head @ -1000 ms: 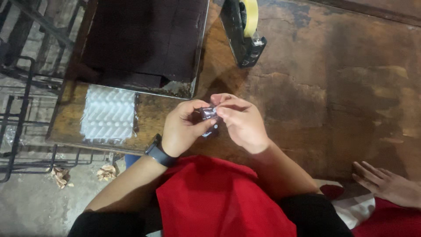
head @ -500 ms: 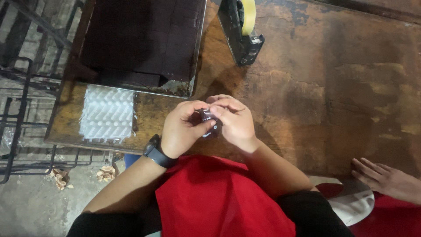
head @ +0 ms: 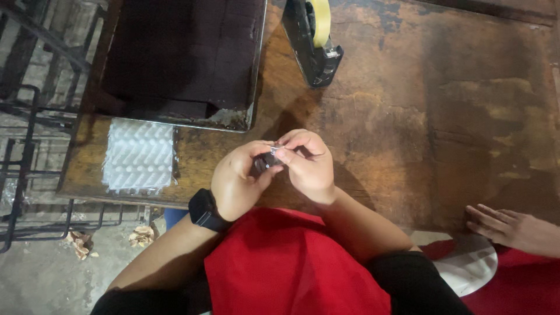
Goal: The person wraps small rectangular cake pieces in clear plastic film and secures the packaging with adhesive tape from a dispenser.
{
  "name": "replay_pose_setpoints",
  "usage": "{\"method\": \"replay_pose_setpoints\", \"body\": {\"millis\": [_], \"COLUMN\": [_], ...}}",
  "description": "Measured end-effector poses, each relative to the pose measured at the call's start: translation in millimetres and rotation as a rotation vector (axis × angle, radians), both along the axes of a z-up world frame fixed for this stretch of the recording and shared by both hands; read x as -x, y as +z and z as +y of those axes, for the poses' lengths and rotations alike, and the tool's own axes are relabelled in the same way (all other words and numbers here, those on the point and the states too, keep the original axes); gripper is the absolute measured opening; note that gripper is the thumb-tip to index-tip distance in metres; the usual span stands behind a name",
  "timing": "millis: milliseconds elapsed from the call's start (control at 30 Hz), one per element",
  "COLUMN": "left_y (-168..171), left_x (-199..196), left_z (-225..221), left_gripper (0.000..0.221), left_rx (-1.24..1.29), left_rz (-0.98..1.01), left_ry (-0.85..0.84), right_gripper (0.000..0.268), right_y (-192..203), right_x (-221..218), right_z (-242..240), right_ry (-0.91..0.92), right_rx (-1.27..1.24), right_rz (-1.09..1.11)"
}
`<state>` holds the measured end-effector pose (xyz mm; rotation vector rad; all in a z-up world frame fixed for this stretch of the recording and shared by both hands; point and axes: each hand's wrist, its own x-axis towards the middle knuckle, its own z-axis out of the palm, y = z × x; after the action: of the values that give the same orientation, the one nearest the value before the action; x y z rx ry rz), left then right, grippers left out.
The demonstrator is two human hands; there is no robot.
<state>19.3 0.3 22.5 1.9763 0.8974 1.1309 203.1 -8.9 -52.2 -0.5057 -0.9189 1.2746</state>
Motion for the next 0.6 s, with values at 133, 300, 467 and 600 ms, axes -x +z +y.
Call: {"method": "replay_pose_setpoints", "body": {"millis": [133, 300, 467, 600], "left_y": [-11, -26, -33, -34], "left_x": [3, 7, 4, -1], "left_z": [1, 2, 6, 5], "left_gripper": [0.042, 0.052, 0.049, 0.048], "left_rx": [-0.166, -0.256, -0.035, -0.031], "left_rz": [0.038, -0.021, -0.136, -0.106], "left_ry": [-0.044, -0.083, -0.093, -0.070], "right_gripper": [0.028, 0.034, 0.030, 0.047], "right_y": [2, 16, 56, 86], "right_x": [-1, -21, -41, -42], "right_z": [2, 13, 6, -6], "right_ry": [-0.029, 0.057, -0.132, 0.028], "right_rx": [-0.006, 0.212, -0.111, -0.394], "right_rz": [0.023, -0.037, -0.731, -0.949]}}
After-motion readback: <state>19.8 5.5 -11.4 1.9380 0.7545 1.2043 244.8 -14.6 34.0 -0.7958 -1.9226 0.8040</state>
